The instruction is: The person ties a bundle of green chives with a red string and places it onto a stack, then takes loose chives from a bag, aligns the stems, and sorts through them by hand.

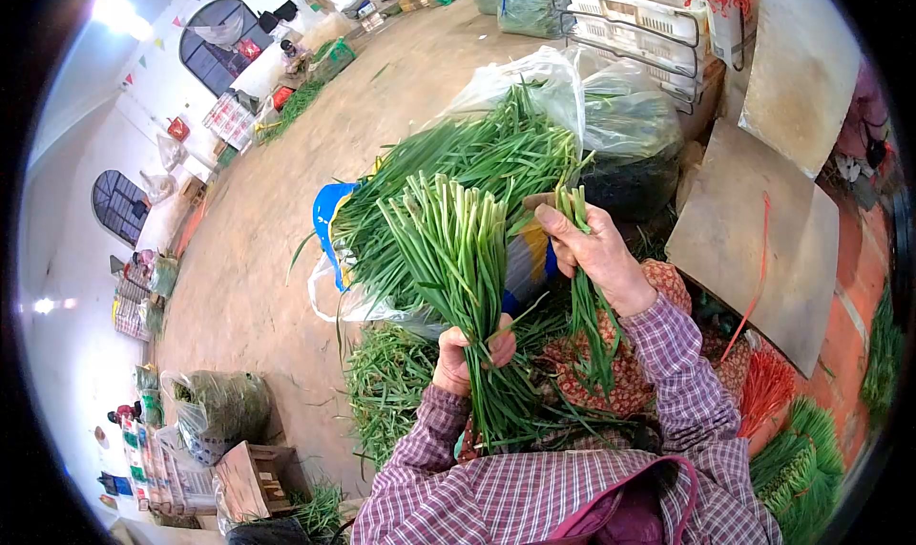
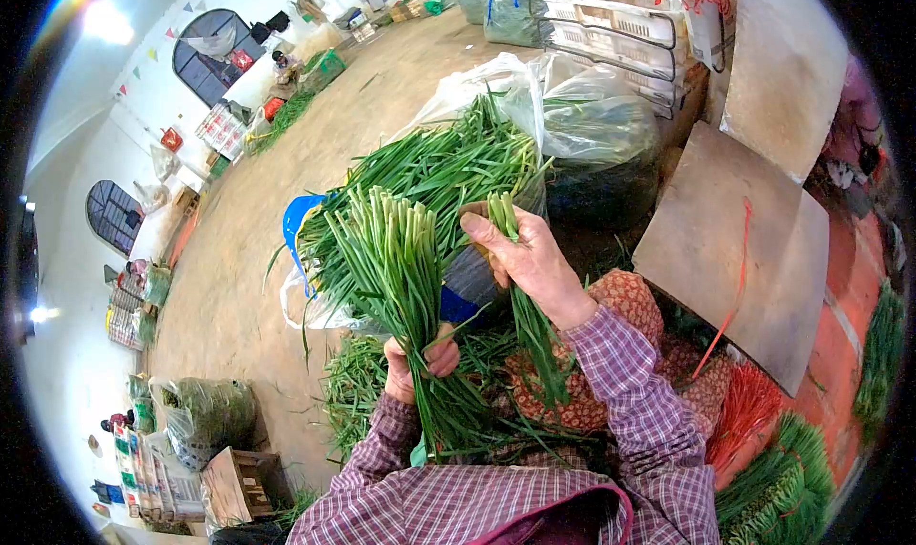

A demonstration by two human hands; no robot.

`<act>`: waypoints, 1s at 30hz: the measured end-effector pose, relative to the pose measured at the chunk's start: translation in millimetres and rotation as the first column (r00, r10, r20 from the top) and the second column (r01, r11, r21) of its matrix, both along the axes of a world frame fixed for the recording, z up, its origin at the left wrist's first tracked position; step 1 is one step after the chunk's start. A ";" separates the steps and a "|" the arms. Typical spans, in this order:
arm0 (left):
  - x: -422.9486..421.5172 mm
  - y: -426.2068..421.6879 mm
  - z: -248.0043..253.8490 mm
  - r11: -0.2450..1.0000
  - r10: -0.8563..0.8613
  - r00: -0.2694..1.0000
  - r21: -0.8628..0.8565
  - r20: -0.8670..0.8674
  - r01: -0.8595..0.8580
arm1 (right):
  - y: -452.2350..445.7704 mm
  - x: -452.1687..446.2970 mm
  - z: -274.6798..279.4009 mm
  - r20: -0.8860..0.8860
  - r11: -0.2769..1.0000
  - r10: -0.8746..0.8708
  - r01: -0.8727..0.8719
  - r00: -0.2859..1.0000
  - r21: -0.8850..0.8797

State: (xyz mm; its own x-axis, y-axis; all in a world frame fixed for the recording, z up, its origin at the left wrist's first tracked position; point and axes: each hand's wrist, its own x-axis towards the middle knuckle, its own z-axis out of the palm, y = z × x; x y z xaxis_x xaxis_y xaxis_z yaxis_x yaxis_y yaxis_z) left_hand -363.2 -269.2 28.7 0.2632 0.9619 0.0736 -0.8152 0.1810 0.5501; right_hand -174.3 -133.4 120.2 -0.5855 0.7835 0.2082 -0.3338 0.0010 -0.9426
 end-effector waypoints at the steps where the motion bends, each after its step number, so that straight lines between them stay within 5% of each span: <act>1: -0.7 0.9 -2.5 1.000 -0.029 0.999 0.005 0.017 0.029 | 0.8 -1.4 -0.7 -0.004 1.000 0.002 -0.002 1.000 -0.007; 7: 10.0 2.4 -7.4 0.990 0.073 0.996 -0.119 -0.060 -0.080 | 2.9 3.6 10.3 0.040 0.999 0.025 -0.027 0.999 0.042; 10: 43.2 2.8 32.3 0.945 0.185 0.886 -0.172 -0.425 -0.279 | 10.0 11.1 19.7 -0.011 0.992 0.110 -0.109 0.994 0.058; 15: 98.5 18.3 44.6 0.981 0.109 0.819 -0.070 -0.563 -0.179 | 39.4 45.2 -5.7 -0.025 0.989 0.145 -0.145 0.989 0.012; 16: 104.8 17.9 44.3 0.991 0.023 0.799 -0.093 -0.601 -0.098 | 46.9 55.7 -19.2 0.157 0.996 0.089 -0.085 0.984 -0.036; 17: 110.3 19.3 34.4 0.999 0.036 0.767 -0.006 -0.641 -0.052 | 44.6 68.6 -33.9 0.064 0.991 0.111 -0.105 0.992 -0.085; 19: 115.6 18.8 34.1 0.993 -0.117 0.713 -0.092 -0.691 0.073 | 31.0 83.6 -47.2 0.045 0.986 0.057 -0.049 0.997 -0.162; 22: 112.1 16.8 36.2 0.990 -0.120 0.670 -0.036 -0.732 0.138 | 31.8 92.1 -74.8 -0.035 0.951 0.022 -0.032 0.999 -0.307; 25: 90.0 18.0 36.4 0.993 -0.117 0.754 -0.063 -0.647 0.101 | 29.2 96.0 -76.5 -0.094 0.921 -0.005 -0.032 0.996 -0.389; 27: 87.2 24.3 46.7 0.998 0.029 0.859 -0.036 -0.511 -0.055 | 22.7 94.4 -60.9 -0.076 0.910 0.056 -0.082 0.996 -0.407; 30: 86.7 42.8 69.8 0.981 0.189 0.808 0.141 -0.559 -0.132 | 15.3 81.5 -45.0 -0.059 0.972 0.061 -0.073 0.996 -0.224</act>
